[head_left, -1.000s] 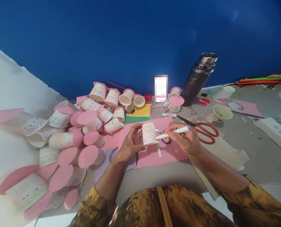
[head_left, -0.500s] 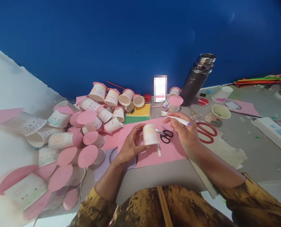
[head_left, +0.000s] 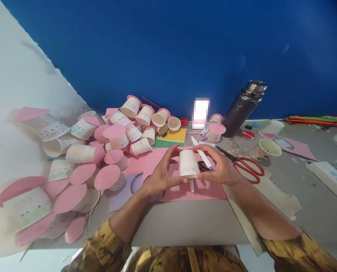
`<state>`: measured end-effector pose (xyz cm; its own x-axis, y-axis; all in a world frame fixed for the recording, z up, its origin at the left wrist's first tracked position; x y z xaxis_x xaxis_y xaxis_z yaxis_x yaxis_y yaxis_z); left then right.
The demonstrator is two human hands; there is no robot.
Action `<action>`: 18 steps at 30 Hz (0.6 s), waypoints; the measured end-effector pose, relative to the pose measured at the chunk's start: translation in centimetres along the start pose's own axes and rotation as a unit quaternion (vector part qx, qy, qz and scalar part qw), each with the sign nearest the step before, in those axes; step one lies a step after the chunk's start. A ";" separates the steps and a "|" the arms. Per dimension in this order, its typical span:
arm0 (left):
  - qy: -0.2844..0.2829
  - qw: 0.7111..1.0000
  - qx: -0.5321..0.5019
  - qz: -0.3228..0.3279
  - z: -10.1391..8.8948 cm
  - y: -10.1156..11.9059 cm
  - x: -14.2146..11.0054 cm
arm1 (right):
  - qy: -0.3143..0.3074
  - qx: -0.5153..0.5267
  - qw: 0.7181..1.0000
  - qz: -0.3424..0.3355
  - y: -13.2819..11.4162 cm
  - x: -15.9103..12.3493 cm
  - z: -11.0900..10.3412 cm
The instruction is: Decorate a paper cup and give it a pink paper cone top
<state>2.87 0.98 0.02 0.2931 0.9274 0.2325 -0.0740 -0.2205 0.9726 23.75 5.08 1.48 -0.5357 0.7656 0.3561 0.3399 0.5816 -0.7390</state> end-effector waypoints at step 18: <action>0.149 0.963 0.220 0.033 -0.5 0.1 0.1 | 0.223 -0.004 0.975 -0.019 -1.5 -1.2 -0.8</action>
<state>2.39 1.21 0.14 0.0091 0.9380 0.3466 0.3478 -0.3280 0.8783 24.51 3.47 2.59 -0.1601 0.7854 0.5980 0.3333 0.6132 -0.7161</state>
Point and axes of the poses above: each hand's wrist, its own x-axis towards the middle knuckle, its own z-axis out of the palm, y = z × x, the point moved 4 cm from there along x, towards the middle knuckle, and after that the axes turned 11 degrees about -x, right-handed, at the moved point
